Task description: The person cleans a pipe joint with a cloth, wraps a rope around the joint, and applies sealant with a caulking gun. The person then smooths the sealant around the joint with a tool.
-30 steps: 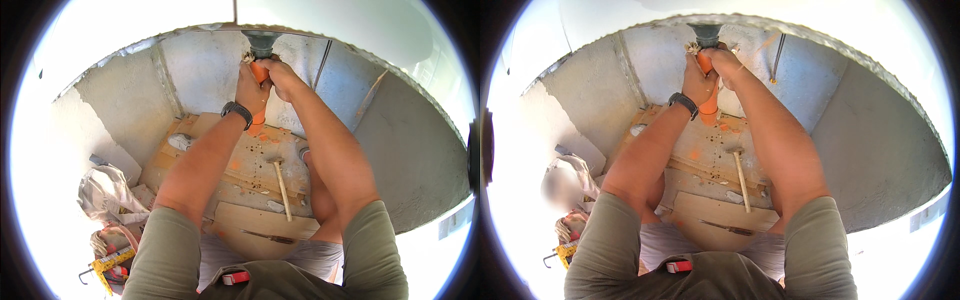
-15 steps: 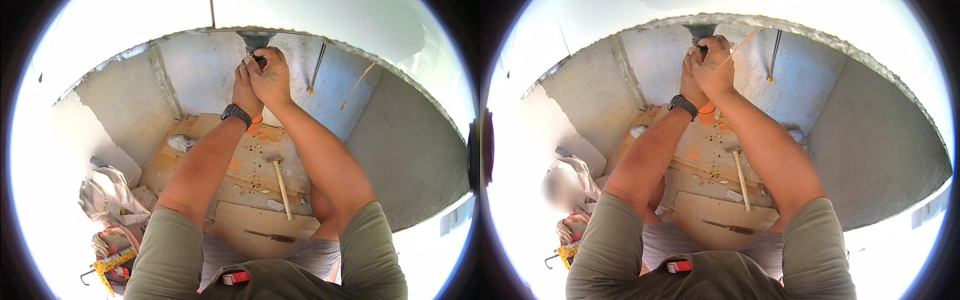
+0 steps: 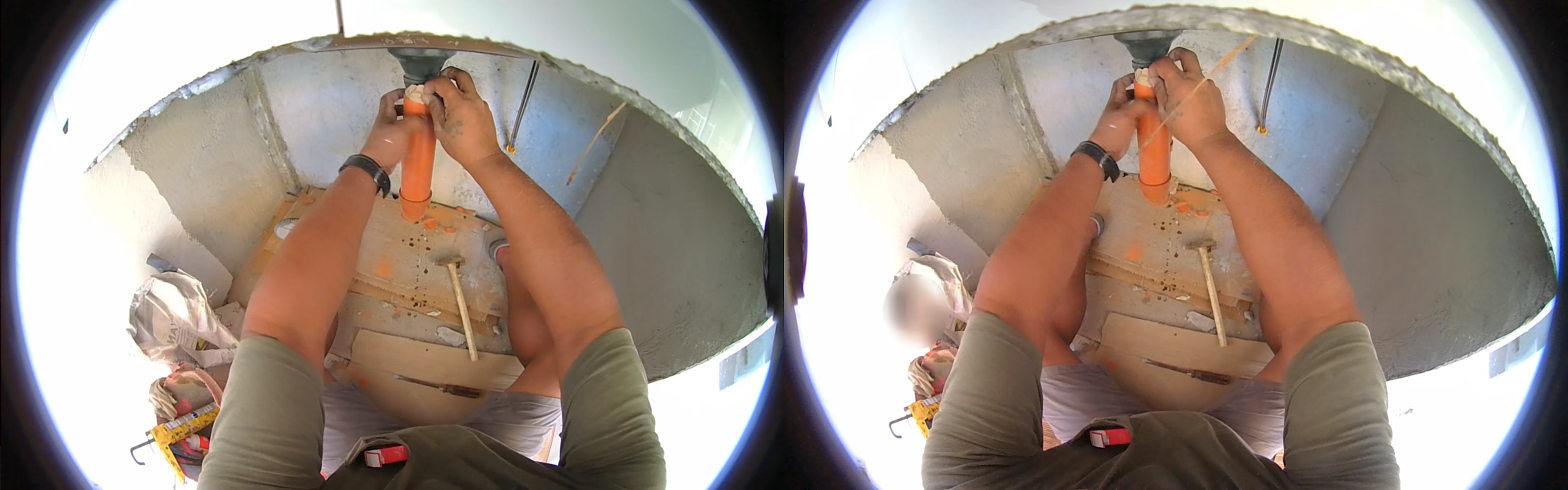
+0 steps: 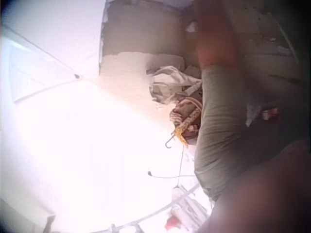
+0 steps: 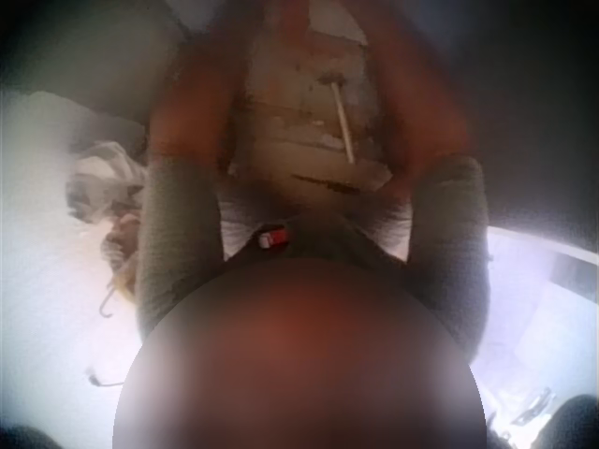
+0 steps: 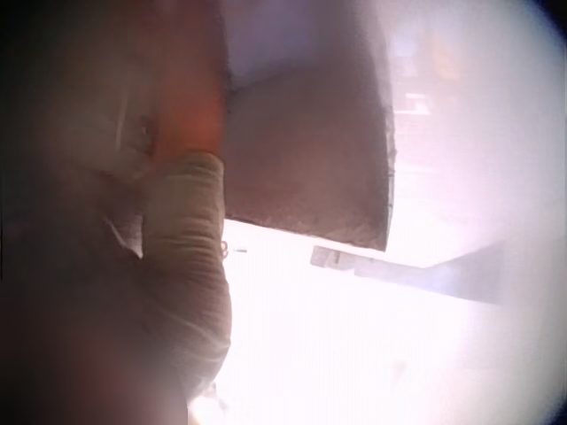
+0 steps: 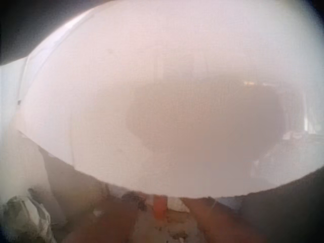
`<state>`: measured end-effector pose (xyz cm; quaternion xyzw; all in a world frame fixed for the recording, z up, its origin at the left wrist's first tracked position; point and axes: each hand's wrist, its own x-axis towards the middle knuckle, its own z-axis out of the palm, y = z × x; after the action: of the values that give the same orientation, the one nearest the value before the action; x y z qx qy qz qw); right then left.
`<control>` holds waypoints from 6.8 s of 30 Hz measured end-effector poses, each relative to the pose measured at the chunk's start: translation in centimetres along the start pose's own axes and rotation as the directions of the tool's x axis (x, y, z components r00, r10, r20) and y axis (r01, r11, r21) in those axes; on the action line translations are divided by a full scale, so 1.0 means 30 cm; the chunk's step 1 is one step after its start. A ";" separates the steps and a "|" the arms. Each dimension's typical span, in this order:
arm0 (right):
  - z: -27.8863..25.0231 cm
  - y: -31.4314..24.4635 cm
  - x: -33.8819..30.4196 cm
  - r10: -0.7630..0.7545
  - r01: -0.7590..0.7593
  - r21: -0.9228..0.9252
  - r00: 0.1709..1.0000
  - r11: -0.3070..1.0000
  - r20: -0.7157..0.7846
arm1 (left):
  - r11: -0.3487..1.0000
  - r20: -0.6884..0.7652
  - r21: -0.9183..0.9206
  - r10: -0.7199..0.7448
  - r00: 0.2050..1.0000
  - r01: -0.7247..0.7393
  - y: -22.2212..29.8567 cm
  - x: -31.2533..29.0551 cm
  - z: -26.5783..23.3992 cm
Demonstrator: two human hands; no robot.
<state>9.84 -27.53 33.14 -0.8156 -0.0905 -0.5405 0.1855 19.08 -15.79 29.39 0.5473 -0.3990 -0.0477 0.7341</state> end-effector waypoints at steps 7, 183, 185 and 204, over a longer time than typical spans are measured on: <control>-0.021 0.057 0.034 -0.036 0.032 0.044 0.996 0.999 0.086 | 0.922 0.173 -0.300 -0.202 0.964 0.246 0.048 0.009 -0.030; -0.026 0.115 -0.261 0.524 -0.713 0.392 0.696 0.581 0.490 | 0.764 -0.031 0.610 0.286 0.958 -0.209 0.046 -0.057 0.051; -0.028 0.136 -0.318 0.538 -0.741 0.363 0.664 0.565 0.519 | 0.791 -0.068 0.592 0.244 0.967 -0.157 0.050 -0.061 0.053; -0.187 0.218 -1.308 0.854 -0.969 0.163 0.241 0.185 0.461 | 0.872 -0.162 0.458 -0.110 0.981 0.173 -0.061 -0.490 -0.038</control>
<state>-8.30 -33.68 -2.18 -0.7053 0.2812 -0.1691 0.6284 10.54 -8.21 19.91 0.7385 -0.3086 0.0327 0.5986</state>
